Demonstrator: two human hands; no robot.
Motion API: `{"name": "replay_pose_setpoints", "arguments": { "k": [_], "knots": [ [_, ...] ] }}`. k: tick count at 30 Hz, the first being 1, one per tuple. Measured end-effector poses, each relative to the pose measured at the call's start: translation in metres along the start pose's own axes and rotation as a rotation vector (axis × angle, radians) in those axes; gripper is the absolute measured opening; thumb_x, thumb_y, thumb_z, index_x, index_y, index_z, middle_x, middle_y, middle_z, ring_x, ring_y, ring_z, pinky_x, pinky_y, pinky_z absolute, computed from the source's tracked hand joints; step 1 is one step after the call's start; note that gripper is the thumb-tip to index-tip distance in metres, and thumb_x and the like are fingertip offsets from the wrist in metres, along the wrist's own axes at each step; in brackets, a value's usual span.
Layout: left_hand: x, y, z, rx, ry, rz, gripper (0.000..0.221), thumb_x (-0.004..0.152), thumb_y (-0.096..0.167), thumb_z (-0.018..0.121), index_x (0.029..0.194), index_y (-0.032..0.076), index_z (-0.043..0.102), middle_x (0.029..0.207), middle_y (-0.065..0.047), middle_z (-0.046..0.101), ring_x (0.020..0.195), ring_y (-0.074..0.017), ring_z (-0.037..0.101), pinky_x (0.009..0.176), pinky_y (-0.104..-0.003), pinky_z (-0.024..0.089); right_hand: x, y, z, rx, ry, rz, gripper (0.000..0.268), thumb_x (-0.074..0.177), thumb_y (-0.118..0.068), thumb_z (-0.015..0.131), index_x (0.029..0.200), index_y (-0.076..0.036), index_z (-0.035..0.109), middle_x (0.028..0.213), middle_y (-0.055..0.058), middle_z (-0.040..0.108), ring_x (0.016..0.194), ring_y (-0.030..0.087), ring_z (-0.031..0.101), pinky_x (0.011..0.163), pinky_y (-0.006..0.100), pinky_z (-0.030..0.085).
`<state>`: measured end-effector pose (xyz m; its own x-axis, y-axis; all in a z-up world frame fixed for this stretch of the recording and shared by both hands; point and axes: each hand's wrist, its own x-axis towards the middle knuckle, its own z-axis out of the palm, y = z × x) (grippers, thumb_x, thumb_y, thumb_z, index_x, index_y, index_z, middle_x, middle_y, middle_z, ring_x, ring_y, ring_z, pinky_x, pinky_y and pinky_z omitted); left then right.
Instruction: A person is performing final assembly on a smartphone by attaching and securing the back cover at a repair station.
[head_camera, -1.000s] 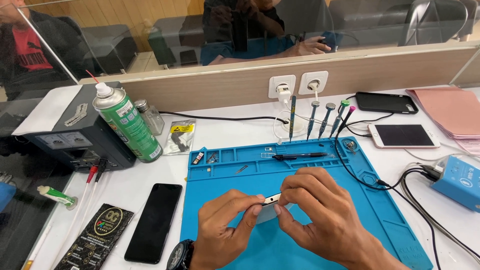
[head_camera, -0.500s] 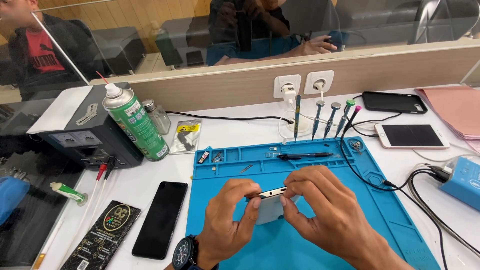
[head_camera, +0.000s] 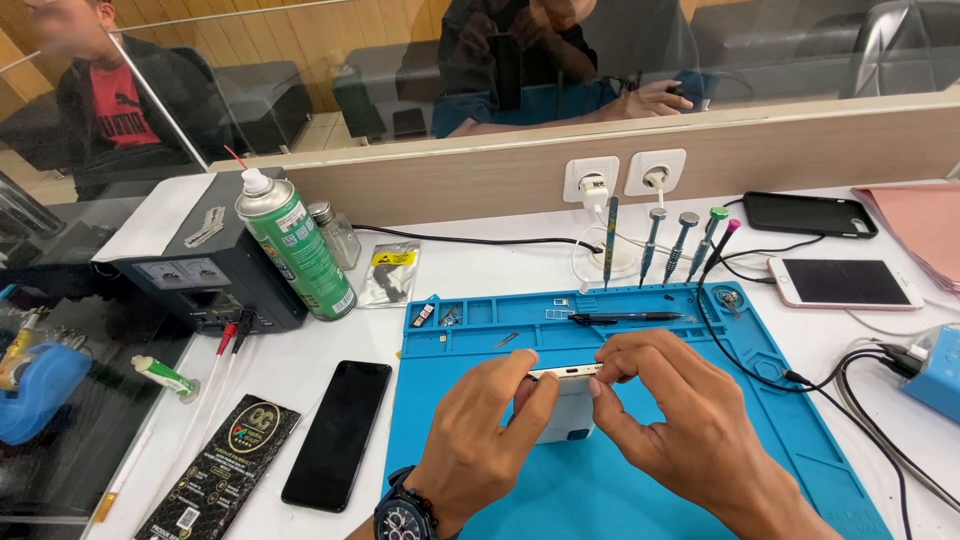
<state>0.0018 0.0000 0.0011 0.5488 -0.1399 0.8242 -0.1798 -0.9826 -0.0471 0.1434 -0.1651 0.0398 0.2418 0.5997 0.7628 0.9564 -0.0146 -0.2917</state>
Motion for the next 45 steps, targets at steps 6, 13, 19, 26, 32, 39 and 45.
{"name": "replay_pose_setpoints", "arguments": {
  "k": [6,13,19,26,32,39,45],
  "knots": [
    [0.011,0.003,0.0,0.195,0.012,0.031,0.015,0.102,0.009,0.072,0.114,0.001,0.068,0.124,-0.019,0.06,0.103,-0.0357,0.066,0.078,-0.047,0.062,0.002,0.002,-0.004,0.046,-0.002,0.081,0.01,0.089,-0.012,0.074,0.089,-0.012,0.063,0.096,0.003,0.073,0.079,0.016,0.069,0.071,0.028,0.058],
    [0.025,0.008,0.005,0.135,0.051,0.004,0.016,0.098,0.007,0.06,0.107,-0.006,0.062,0.112,-0.021,0.06,0.094,-0.0358,0.065,0.078,-0.044,0.062,0.002,0.007,-0.006,0.132,0.001,0.086,0.01,0.09,-0.013,0.075,0.09,-0.01,0.065,0.096,0.005,0.073,0.078,0.016,0.07,0.071,0.026,0.062],
    [0.036,0.016,0.007,0.158,0.071,-0.084,0.033,0.096,0.024,0.068,0.107,-0.006,0.059,0.109,-0.02,0.059,0.089,-0.0338,0.063,0.076,-0.04,0.059,0.001,0.011,-0.004,0.136,0.01,0.072,0.009,0.089,-0.009,0.074,0.095,-0.006,0.068,0.101,0.009,0.074,0.088,0.019,0.074,0.075,0.025,0.068],
    [0.034,0.017,0.026,0.304,0.064,-0.18,0.069,0.092,0.059,0.079,0.113,-0.002,0.055,0.115,-0.019,0.058,0.104,-0.0373,0.062,0.082,-0.043,0.059,0.001,0.023,-0.003,0.206,-0.04,0.183,0.009,0.092,-0.014,0.07,0.1,-0.009,0.07,0.105,0.007,0.077,0.094,0.019,0.076,0.075,0.026,0.071],
    [0.033,0.014,0.04,0.287,0.06,-0.244,0.071,0.091,0.057,0.079,0.117,-0.003,0.05,0.118,-0.021,0.054,0.117,-0.0433,0.055,0.092,-0.05,0.055,0.005,0.032,0.002,0.341,-0.073,0.317,0.003,0.086,-0.009,0.07,0.088,-0.01,0.073,0.098,0.005,0.077,0.089,0.016,0.076,0.075,0.026,0.073],
    [0.04,0.011,0.049,0.167,0.084,-0.321,0.064,0.089,0.049,0.077,0.111,-0.001,0.046,0.112,-0.02,0.051,0.112,-0.0425,0.05,0.095,-0.051,0.053,-0.005,0.05,0.016,0.617,-0.113,0.493,0.003,0.088,-0.008,0.072,0.091,-0.009,0.072,0.102,0.008,0.075,0.109,0.024,0.074,0.086,0.034,0.073],
    [0.043,0.016,0.048,0.141,0.08,-0.35,0.064,0.082,0.045,0.085,0.104,0.0,0.045,0.111,-0.019,0.048,0.112,-0.0417,0.049,0.089,-0.051,0.052,-0.007,0.058,0.019,0.835,-0.08,0.573,0.015,0.092,-0.012,0.073,0.105,-0.004,0.074,0.101,0.009,0.074,0.095,0.02,0.072,0.077,0.032,0.064]
  ]
}}
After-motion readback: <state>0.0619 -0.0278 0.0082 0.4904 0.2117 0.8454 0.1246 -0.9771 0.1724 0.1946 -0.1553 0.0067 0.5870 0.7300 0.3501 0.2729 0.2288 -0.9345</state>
